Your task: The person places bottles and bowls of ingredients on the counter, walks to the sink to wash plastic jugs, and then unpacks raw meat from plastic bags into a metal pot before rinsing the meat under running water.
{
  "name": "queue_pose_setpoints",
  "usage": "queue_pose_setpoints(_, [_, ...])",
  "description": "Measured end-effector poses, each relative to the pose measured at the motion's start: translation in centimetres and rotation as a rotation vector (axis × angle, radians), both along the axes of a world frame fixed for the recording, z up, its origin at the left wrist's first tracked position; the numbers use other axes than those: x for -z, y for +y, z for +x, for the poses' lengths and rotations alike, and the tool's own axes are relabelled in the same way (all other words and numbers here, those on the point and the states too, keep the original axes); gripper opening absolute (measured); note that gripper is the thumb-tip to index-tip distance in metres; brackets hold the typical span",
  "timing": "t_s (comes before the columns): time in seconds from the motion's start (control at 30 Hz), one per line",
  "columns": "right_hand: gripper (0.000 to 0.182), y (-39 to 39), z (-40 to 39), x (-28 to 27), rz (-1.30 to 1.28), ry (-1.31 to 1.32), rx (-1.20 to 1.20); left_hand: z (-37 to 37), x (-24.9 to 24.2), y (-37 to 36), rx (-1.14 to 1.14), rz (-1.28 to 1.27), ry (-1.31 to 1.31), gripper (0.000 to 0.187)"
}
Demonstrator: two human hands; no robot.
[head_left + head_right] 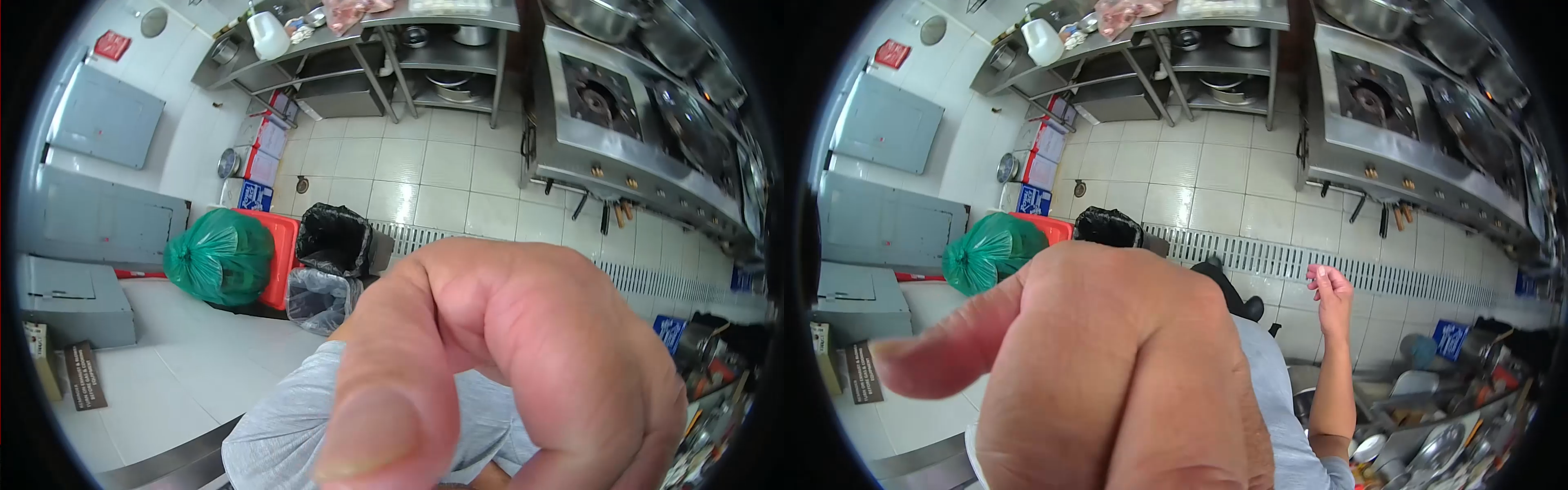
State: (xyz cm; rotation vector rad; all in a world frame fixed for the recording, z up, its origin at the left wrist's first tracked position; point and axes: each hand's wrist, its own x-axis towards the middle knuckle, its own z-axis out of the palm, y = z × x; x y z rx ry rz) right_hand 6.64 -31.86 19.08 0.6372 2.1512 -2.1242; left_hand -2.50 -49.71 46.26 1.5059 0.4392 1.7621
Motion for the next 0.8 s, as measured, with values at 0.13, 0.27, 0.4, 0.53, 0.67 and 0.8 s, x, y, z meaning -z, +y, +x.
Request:
queue_pose_setpoints(0.13, [0.032, 1.1, -8.2, 3.7, 0.086, -0.072, -0.094, -10.3, 1.4, -3.7, -0.226, -0.231, 0.125, 0.040])
queue_pose_setpoints(0.27, [0.032, -1.8, -16.4, 5.3, 0.154, -0.164, -0.144, -19.6, 0.8, -9.1, -0.361, -0.365, 0.286, 0.039])
queue_pose_setpoints(0.4, [0.032, -5.7, -23.8, 6.5, 0.250, -0.309, -0.201, -24.3, -0.6, -14.5, -0.440, -0.338, 0.456, 0.034])
queue_pose_setpoints(0.53, [0.033, -8.3, -34.7, 7.3, 0.223, -0.362, -0.359, -29.5, -1.7, -17.7, -0.509, -0.325, 0.553, 0.031])
queue_pose_setpoints(0.67, [0.033, -11.8, -44.7, 8.4, 0.119, -0.334, -0.507, -34.8, -2.5, -20.7, -0.611, -0.356, 0.628, 0.030])
queue_pose_setpoints(0.8, [0.037, -16.7, -53.2, 8.7, 0.232, -0.450, -0.680, -40.8, -2.7, -24.1, -0.744, -0.420, 0.668, 0.031])
